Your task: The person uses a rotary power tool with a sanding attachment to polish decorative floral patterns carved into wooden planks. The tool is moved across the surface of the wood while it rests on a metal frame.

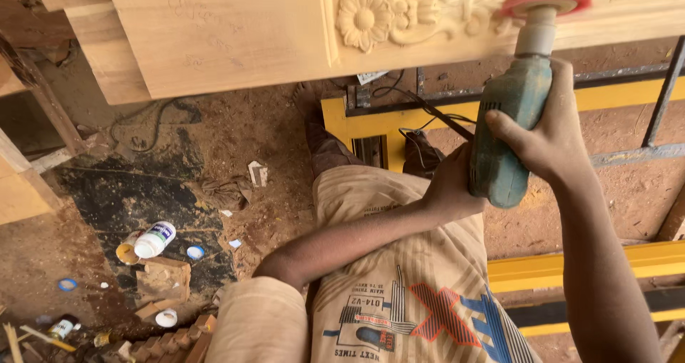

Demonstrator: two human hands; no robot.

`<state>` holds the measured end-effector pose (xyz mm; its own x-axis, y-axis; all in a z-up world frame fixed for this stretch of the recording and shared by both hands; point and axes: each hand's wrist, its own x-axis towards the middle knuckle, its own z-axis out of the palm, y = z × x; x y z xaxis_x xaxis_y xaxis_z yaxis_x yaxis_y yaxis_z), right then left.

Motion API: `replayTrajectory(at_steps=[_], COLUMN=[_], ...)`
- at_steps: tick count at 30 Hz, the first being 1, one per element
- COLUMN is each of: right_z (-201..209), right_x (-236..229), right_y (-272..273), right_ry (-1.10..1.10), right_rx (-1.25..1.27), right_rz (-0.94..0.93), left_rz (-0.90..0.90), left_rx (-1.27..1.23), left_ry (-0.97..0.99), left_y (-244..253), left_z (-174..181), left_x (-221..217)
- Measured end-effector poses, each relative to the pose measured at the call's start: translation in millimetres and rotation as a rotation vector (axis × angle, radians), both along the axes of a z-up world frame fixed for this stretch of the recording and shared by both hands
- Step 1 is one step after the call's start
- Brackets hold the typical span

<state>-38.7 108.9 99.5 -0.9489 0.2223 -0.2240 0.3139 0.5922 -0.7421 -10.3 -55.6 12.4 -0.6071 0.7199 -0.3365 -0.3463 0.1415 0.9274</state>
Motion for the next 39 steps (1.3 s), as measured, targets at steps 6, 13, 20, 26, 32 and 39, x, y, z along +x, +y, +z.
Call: replayTrajectory(at_steps=[6, 13, 20, 26, 32, 39], right_z=[-3.5, -4.7, 2.0, 21.6, 10.6, 8.5], right_x=[8.4, 2.3, -4.6, 4.2, 7.8, 8.4], right_y=[9.6, 3.3, 22.4, 33.0, 30.8, 18.3], right_ry=[-0.141, -0.209, -0.119, -0.071, -0.012, -0.138], right_rx=[-0.146, -0.111, -0.113, -0.111, -0.006, -0.098], right_rz=[-0.129, -0.180, -0.166, -0.183, -0.077, -0.164], left_rz=[0.022, 0.033, 0.010, -0.016, 0.073, 0.082], left_rx=[-0.001, -0.008, 0.004, -0.031, 0.036, 0.008], left_ry=[-0.018, -0.030, 0.050, 0.096, 0.130, 0.133], left_y=[3.7, 6.4, 12.3, 46.3, 37.6, 29.7], left_z=[-3.9, -10.4, -5.3, 11.8, -1.7, -14.5], left_x=[9.9, 17.8, 1.9, -1.7, 10.0, 26.8])
